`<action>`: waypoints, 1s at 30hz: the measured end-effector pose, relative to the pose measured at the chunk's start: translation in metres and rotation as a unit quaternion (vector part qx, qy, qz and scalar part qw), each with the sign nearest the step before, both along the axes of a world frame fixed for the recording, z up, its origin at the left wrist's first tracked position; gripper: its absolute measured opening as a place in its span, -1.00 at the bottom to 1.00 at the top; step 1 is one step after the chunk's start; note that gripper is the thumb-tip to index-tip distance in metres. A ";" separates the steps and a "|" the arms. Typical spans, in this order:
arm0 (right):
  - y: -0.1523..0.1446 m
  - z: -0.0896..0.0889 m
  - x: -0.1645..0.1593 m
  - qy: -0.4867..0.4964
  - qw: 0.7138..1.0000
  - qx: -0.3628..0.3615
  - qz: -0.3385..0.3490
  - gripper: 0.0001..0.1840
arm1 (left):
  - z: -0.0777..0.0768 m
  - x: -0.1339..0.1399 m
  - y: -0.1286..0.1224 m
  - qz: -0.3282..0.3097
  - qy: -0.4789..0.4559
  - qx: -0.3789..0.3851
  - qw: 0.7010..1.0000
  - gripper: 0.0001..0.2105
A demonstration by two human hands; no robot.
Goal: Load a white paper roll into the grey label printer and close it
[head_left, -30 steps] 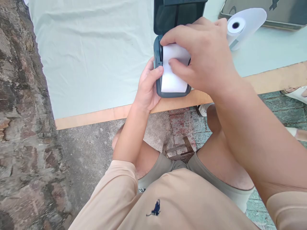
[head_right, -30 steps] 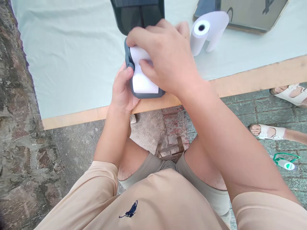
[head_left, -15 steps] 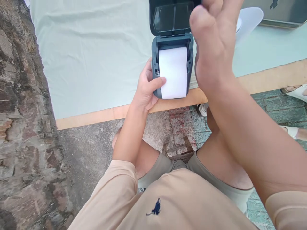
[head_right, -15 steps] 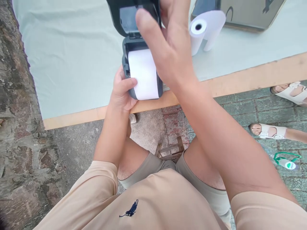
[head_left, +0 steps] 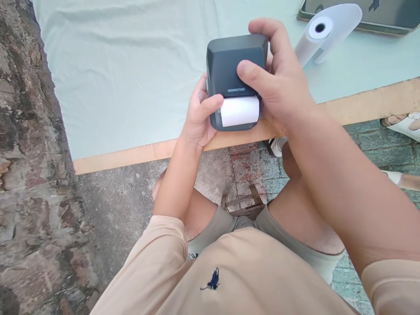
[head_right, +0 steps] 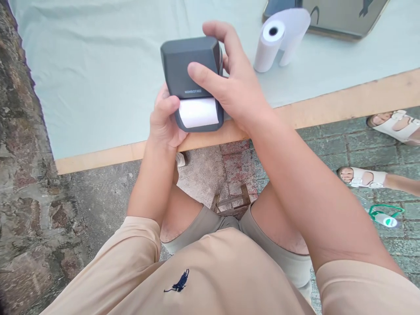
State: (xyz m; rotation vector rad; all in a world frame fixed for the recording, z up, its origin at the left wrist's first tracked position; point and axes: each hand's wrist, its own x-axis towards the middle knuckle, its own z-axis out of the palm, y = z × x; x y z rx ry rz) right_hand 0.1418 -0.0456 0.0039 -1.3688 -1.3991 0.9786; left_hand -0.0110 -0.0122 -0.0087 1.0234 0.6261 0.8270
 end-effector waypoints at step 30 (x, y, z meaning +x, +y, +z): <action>0.001 0.034 0.004 -0.153 0.968 0.115 -0.163 -0.59 | -0.002 0.003 0.011 0.066 0.050 -0.057 0.995 -0.61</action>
